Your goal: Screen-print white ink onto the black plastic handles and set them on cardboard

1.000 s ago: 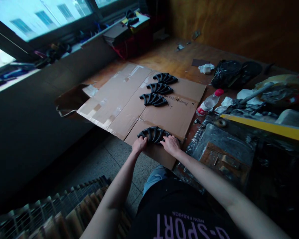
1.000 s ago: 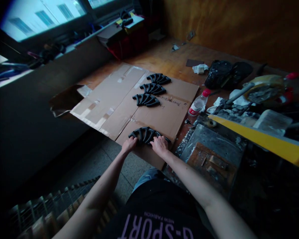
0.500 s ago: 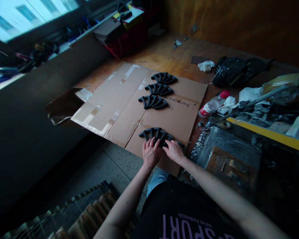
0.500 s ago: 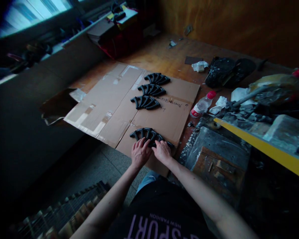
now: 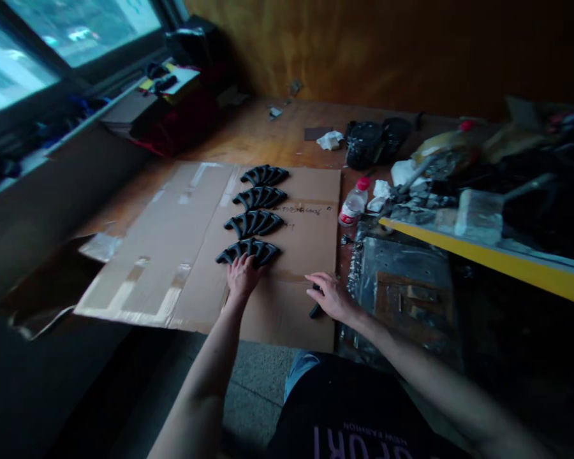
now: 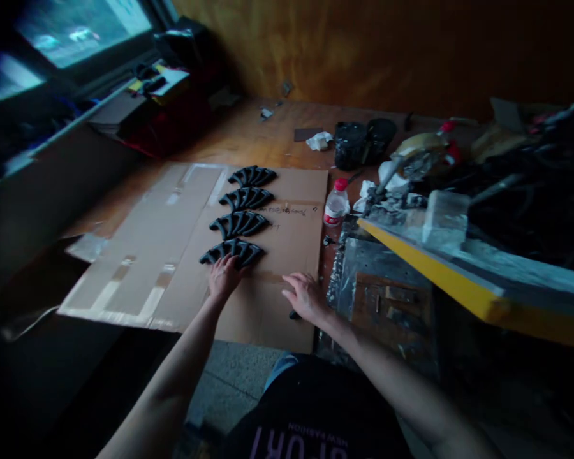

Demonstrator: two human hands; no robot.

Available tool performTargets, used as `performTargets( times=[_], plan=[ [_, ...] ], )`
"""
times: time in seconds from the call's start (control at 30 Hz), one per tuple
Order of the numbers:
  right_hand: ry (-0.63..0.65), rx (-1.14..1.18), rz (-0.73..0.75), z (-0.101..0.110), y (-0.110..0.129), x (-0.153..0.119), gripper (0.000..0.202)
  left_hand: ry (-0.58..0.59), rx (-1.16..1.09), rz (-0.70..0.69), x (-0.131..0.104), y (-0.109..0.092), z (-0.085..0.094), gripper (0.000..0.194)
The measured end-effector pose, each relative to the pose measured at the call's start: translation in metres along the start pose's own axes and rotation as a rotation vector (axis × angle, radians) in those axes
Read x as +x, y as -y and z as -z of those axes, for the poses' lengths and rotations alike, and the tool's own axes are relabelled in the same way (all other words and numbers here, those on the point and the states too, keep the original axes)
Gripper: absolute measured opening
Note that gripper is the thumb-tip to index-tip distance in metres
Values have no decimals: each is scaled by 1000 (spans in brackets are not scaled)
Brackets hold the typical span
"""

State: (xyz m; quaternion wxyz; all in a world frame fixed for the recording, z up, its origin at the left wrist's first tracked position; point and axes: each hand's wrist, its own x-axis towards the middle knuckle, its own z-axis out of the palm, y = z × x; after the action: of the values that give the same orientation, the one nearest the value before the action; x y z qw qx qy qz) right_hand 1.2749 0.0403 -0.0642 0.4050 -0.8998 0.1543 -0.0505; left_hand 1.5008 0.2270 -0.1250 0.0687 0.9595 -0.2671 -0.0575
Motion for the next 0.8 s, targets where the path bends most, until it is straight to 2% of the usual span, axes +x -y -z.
performTargets(
  times=[0.1,0.2,0.3,0.4,0.5,0.6,0.7,0.8],
  plan=[
    [-155,31,-37,45,-21,-29,31,-80,2,-9,2,-5,-11,59],
    [-308,-29,-121,101,-59,-77,26,-217,-49,27,-24,-21,-27,64],
    [-444,-191,-277,155,-109,-151,27,-249,-121,2,-63,-44,-43,64],
    [-431,-412,-450,187,-158,-239,37,-231,-190,-67,-104,-74,-58,60],
    [-274,-550,-510,182,-202,-318,51,-208,-244,-176,-137,-104,-73,55],
    [-182,-597,-495,158,-239,-366,48,-197,-226,-245,-154,-127,-83,44],
    [-234,-605,-475,145,-267,-379,32,-192,-174,-203,-157,-140,-85,34],
    [-449,-510,-489,155,-276,-361,27,-179,-168,-153,-158,-143,-82,32]
  ],
)
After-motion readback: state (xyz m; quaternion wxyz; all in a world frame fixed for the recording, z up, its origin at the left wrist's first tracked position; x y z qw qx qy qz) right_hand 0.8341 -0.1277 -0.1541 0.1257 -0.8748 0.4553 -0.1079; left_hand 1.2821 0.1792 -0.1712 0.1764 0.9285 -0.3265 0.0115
